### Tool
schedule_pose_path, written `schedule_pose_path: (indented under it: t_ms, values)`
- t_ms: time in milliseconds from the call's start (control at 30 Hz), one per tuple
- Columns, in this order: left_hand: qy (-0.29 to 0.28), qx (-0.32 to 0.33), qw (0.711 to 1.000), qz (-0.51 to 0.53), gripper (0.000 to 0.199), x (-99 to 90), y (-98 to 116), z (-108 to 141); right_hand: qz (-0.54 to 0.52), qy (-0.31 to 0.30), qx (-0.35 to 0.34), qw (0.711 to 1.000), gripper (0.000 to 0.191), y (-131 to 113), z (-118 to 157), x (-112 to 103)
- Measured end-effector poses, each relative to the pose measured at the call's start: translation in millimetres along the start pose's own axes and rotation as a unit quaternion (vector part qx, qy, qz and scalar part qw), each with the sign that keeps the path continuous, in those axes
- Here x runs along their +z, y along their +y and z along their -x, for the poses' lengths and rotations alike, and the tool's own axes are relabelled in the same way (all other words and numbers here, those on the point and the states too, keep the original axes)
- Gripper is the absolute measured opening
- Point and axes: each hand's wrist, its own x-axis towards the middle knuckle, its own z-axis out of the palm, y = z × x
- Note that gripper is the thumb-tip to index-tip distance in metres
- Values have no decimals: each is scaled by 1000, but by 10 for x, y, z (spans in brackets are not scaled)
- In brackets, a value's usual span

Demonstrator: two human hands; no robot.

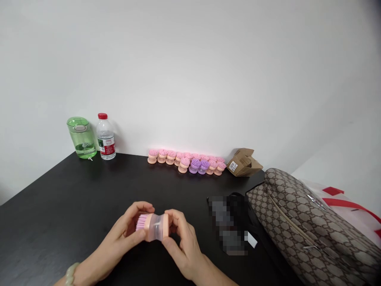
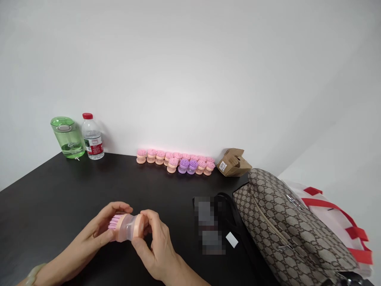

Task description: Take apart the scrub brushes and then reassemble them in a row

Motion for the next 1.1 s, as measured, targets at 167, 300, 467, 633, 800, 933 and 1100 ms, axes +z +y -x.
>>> schedule_pose_path:
  t_ms: [167,300,467,633,800,933,1100]
  values:
    - [-50,-84,994,57,36,55,78,-3,39,2,-28,999,38,11,16,-15]
    - [-24,-45,999,16,36,59,68,-29,43,-10,-18,999,34,1,-5,-24]
    - [-11,87,988,-125,28,10,-28,-21,18,-22,49,998,21,-18,-27,-15]
    - [-15,127,978,-167,35,3,-63,28,14,-11,41,999,20,-33,-18,-9]
    - [-7,11,996,-85,36,7,16,18,39,4,-20,999,27,-45,-19,-25]
    - [-33,-35,998,-46,31,33,70,-10,58,10,-30,998,33,-13,-10,-29]
    - [-7,38,996,-86,31,42,33,-16,13,3,27,1000,27,22,-5,1]
